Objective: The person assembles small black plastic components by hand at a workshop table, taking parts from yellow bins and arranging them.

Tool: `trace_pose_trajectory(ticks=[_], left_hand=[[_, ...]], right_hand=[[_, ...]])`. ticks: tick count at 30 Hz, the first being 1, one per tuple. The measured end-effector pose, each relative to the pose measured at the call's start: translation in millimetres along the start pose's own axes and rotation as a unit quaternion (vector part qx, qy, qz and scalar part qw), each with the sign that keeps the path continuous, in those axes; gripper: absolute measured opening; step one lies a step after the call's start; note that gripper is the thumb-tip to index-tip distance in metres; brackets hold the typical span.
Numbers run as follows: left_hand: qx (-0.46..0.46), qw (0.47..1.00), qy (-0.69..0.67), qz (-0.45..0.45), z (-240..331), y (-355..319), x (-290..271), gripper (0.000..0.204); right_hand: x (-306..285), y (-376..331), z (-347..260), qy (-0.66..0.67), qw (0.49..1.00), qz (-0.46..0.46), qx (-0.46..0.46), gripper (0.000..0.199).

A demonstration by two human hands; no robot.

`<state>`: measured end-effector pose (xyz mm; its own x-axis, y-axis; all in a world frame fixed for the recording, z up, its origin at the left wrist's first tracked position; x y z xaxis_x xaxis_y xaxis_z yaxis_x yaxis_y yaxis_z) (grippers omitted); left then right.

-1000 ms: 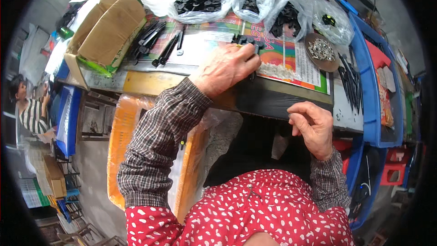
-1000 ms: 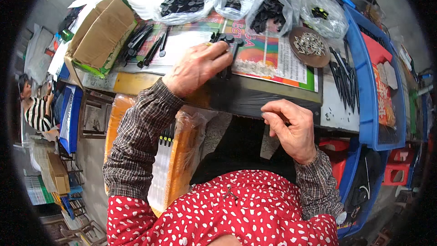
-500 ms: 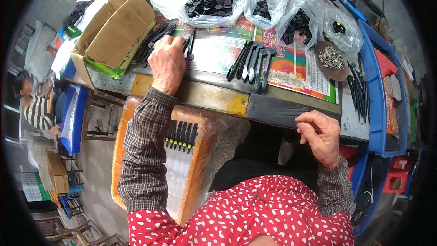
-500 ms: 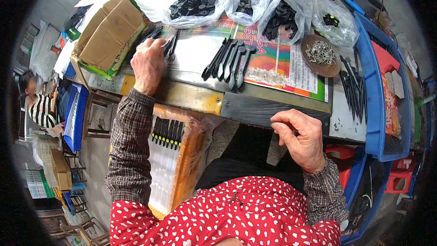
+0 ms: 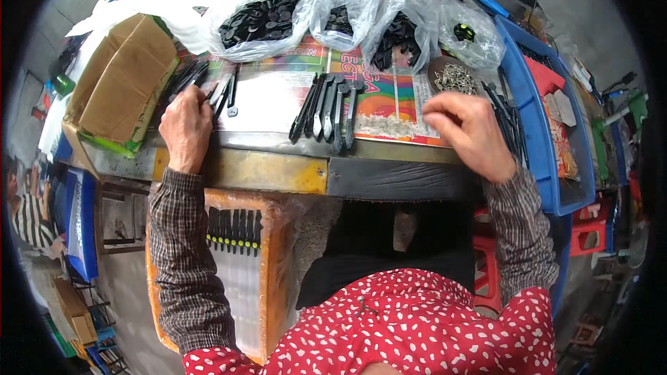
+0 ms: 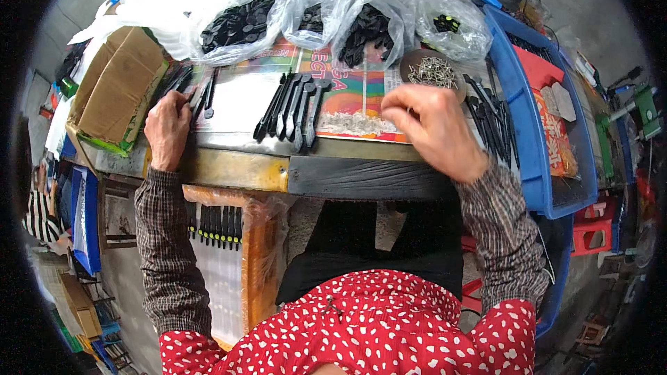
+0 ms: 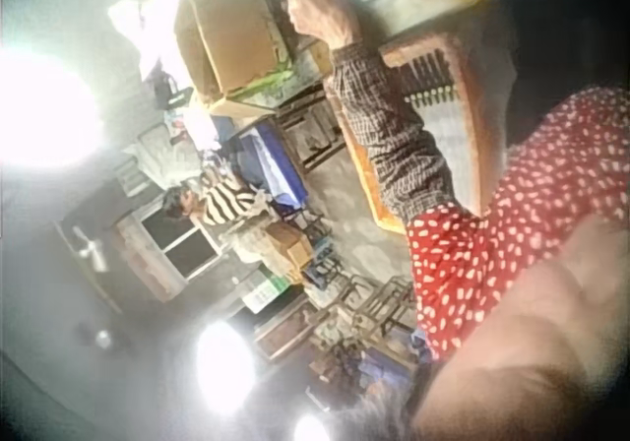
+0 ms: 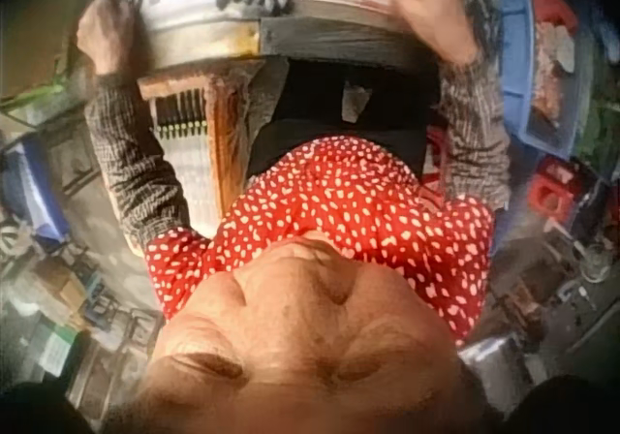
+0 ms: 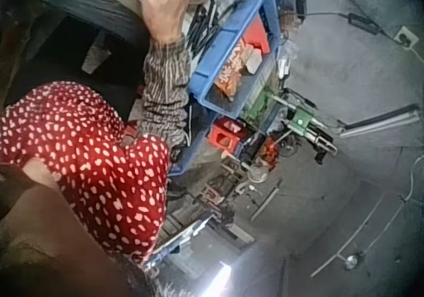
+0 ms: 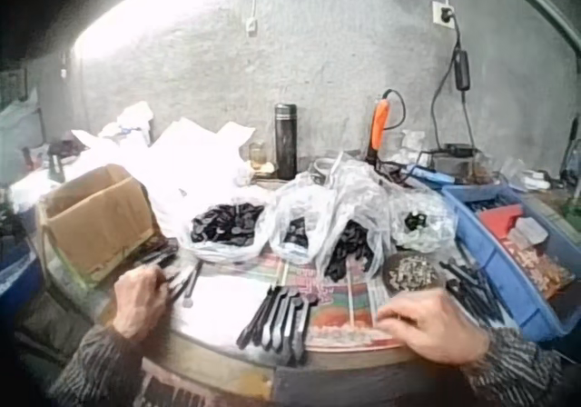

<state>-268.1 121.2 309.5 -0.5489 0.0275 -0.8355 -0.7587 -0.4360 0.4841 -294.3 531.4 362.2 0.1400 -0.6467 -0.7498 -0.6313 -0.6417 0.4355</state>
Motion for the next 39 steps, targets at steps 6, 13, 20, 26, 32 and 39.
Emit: trace_pose_trajectory(ticks=[6,13,20,26,32,39], left_hand=[[-0.005,0.994,-0.108,0.007,24,-17,-20,0.009],[-0.049,0.935,-0.344,-0.069,52,-52,-32,0.010],[-0.079,0.879,-0.442,-0.160,59,-75,-33,0.010],[-0.115,0.834,-0.492,-0.221,73,-88,-36,0.014],[-0.137,0.786,-0.547,-0.253,76,-97,-37,0.016],[-0.145,0.732,-0.600,-0.287,88,-107,-45,0.019]], right_hand=[[-6,44,49,-0.173,0.982,0.000,-0.072,0.012],[8,73,82,-0.332,0.936,-0.028,-0.111,0.013],[17,77,98,-0.365,0.918,-0.100,-0.122,0.015],[18,85,115,-0.356,0.918,-0.111,-0.137,0.012],[20,90,97,-0.361,0.918,-0.118,-0.114,0.010],[6,75,86,-0.135,0.986,0.024,-0.092,0.014]])
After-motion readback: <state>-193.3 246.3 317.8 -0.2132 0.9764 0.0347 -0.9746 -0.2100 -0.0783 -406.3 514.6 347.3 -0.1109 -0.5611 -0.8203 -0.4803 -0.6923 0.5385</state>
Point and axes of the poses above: each hand's wrist, its own y-axis towards the middle knuckle, its own x-axis out of the palm, z = x × y, the point moved 2 cm from there along y, towards the middle knuckle, and after that the axes turned 14 degrees about -x, right-handed, at the moved point
